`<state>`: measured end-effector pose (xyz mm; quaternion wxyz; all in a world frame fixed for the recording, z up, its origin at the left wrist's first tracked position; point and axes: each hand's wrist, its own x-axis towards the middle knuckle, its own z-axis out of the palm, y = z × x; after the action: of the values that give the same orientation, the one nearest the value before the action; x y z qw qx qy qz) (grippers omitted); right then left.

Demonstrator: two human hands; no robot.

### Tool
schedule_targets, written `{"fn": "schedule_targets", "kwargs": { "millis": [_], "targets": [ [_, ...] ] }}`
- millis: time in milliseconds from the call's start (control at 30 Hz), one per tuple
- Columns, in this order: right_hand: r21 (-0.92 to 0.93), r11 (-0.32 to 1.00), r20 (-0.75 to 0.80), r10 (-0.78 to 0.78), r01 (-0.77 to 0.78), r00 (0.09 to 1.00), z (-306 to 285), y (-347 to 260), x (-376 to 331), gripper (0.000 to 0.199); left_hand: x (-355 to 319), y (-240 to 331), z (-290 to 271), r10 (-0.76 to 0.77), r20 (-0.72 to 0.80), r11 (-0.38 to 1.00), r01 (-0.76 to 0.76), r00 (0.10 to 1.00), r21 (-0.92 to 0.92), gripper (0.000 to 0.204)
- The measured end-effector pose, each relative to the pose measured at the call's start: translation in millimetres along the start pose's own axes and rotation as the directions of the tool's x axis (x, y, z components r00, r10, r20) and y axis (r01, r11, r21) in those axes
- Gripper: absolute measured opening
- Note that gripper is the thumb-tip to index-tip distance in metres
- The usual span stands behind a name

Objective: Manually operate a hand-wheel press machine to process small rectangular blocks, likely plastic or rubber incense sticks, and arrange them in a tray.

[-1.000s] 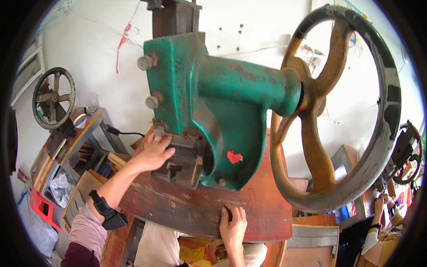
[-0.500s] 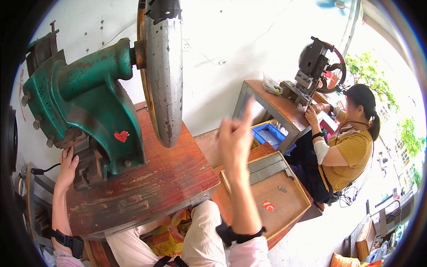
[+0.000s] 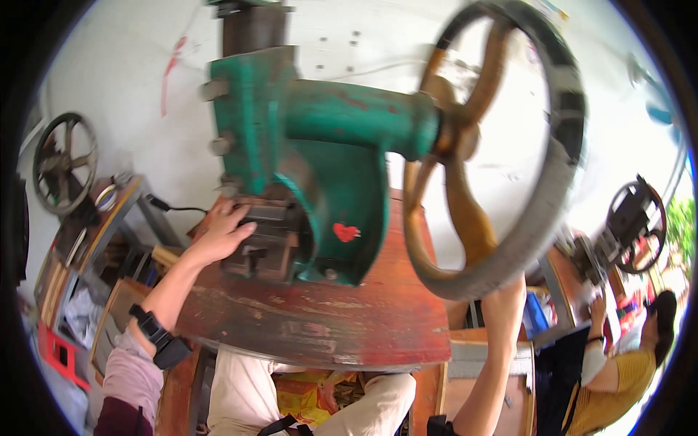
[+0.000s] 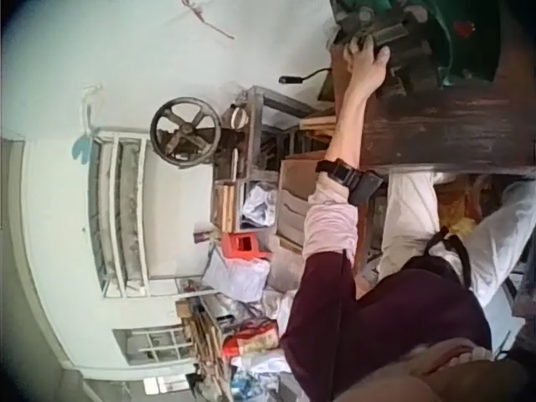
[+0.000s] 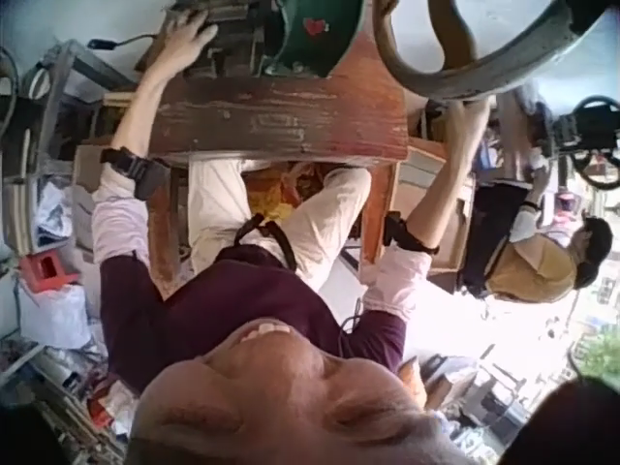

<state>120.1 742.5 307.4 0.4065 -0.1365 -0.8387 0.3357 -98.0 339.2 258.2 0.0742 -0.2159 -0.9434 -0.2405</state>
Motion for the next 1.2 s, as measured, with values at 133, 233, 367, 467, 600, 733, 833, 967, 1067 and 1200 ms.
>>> {"fn": "schedule_targets", "kwargs": {
  "millis": [133, 233, 367, 467, 600, 733, 833, 967, 1067, 1200],
  "targets": [
    [0.137, 0.940, 0.047, 0.310, -0.313, 0.950, -5.2, -22.1, -2.8, 0.027, -6.8, 3.5, -5.0, -0.084, 0.017, 0.991, 0.086, 0.996, -0.106, 0.054],
    [0.357, 0.932, -0.282, 0.044, 0.062, 0.959, -8.1, -57.2, 8.8, 0.040, -2.1, -6.2, 3.7, -0.038, 0.041, 0.998, 0.040, 0.998, -0.054, 0.054],
    [0.400, 0.868, -0.354, -0.151, 0.295, 0.923, -10.4, -129.9, 25.8, 0.059, 0.9, 4.7, 8.9, -0.059, 0.025, 0.993, 0.056, 0.998, 0.106, 0.055],
    [-0.063, 0.939, -0.361, -0.338, 0.339, 0.869, -11.1, -162.8, 53.8, 0.068, 0.7, 9.3, 3.5, -0.078, 0.064, 0.995, 0.073, 0.995, 0.072, 0.055],
    [-0.425, 0.900, -0.260, -0.220, 0.093, 0.940, -22.4, -196.0, 111.4, 0.065, -2.5, 4.1, 4.2, -0.257, -0.039, 0.957, 0.249, 0.966, -0.149, 0.074],
    [-0.399, 0.917, -0.042, -0.025, 0.006, 0.999, -39.5, -222.9, 175.0, 0.043, -6.0, -9.3, 16.8, -0.442, -0.205, 0.856, 0.342, 0.873, -0.388, 0.075],
    [-0.363, 0.932, 0.084, 0.030, 0.003, 0.996, -41.6, -222.8, 202.4, 0.040, -3.6, -18.5, 10.6, -0.171, 0.251, 0.529, 0.303, 0.953, -0.792, 0.059],
    [-0.363, 0.924, -0.064, -0.153, 0.120, 0.986, -52.3, -195.4, 178.3, 0.042, -7.3, -21.2, 14.0, -0.194, 0.203, 0.375, 0.264, 0.960, -0.889, 0.040],
    [-0.077, 0.996, -0.411, -0.076, 0.049, 0.908, -25.7, -98.1, 63.0, 0.041, -4.4, -19.1, 19.0, -0.198, 0.189, 0.393, 0.254, 0.962, -0.884, 0.039],
    [0.268, 0.883, -0.742, -0.065, 0.385, 0.667, 131.1, -35.6, -34.6, 0.029, -5.7, -19.5, 24.2, -0.177, 0.155, 0.407, 0.216, 0.972, -0.887, 0.038]
  ]
}}
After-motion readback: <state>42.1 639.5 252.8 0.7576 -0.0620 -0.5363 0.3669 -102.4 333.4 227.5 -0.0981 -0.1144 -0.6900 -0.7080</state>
